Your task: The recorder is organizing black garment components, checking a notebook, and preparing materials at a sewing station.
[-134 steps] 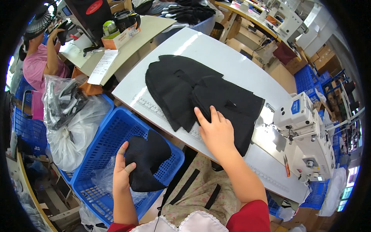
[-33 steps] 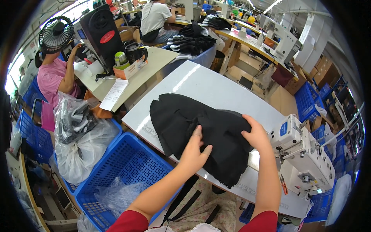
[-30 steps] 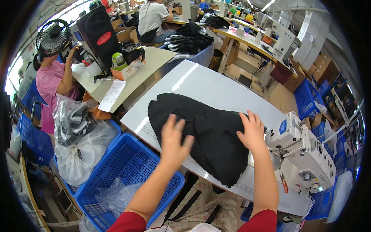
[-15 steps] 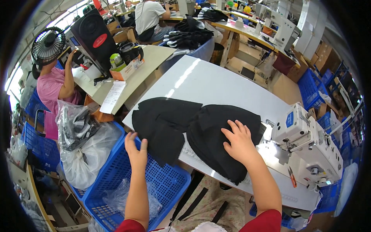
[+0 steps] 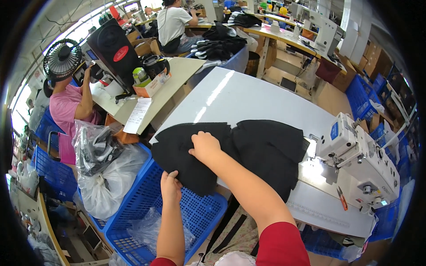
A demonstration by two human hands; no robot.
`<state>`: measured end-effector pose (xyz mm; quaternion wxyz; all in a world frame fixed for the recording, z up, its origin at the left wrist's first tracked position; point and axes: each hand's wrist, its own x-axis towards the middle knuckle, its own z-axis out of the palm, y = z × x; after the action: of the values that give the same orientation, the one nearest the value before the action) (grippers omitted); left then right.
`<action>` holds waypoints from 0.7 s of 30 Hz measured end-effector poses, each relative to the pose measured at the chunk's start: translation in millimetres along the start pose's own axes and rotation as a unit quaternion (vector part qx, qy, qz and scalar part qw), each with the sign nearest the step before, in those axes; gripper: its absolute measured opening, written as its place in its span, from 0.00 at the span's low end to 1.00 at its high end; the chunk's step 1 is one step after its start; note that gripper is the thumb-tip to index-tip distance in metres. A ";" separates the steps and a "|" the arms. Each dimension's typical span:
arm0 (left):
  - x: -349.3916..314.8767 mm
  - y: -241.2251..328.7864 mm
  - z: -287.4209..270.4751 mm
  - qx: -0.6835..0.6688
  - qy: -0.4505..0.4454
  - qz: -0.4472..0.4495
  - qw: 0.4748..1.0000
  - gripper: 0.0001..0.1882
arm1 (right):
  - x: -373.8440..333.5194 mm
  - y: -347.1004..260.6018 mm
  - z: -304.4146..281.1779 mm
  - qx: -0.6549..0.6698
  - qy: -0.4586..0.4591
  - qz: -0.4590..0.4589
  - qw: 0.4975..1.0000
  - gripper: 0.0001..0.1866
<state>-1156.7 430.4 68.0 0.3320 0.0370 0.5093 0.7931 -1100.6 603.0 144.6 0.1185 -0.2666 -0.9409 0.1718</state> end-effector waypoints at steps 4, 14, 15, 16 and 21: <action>-6.5 5.4 3.5 -0.136 0.004 0.034 0.990 0.20 | -9.3 -14.0 12.9 0.008 -0.006 -0.004 1.000 0.13; 9.4 -2.8 -5.4 -0.256 0.016 -0.099 0.961 0.24 | -23.5 -26.4 25.2 -0.120 0.011 -0.062 0.991 0.08; 9.4 -1.7 -6.8 -0.257 0.016 -0.099 0.961 0.24 | -26.1 -27.1 26.4 -0.121 0.011 -0.063 0.991 0.08; 9.0 0.1 -7.6 -0.223 0.025 -0.084 0.971 0.23 | -29.4 -27.9 27.6 -0.134 0.025 -0.076 0.988 0.07; 3.2 6.7 -9.7 -0.170 0.045 -0.036 0.984 0.20 | -41.5 -24.4 26.2 -0.179 0.044 -0.123 0.975 0.06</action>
<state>-1166.3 422.9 68.0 0.3380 -0.0739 0.3830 0.8565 -1085.6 554.2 124.7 0.1298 -0.1734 -0.9759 -0.0270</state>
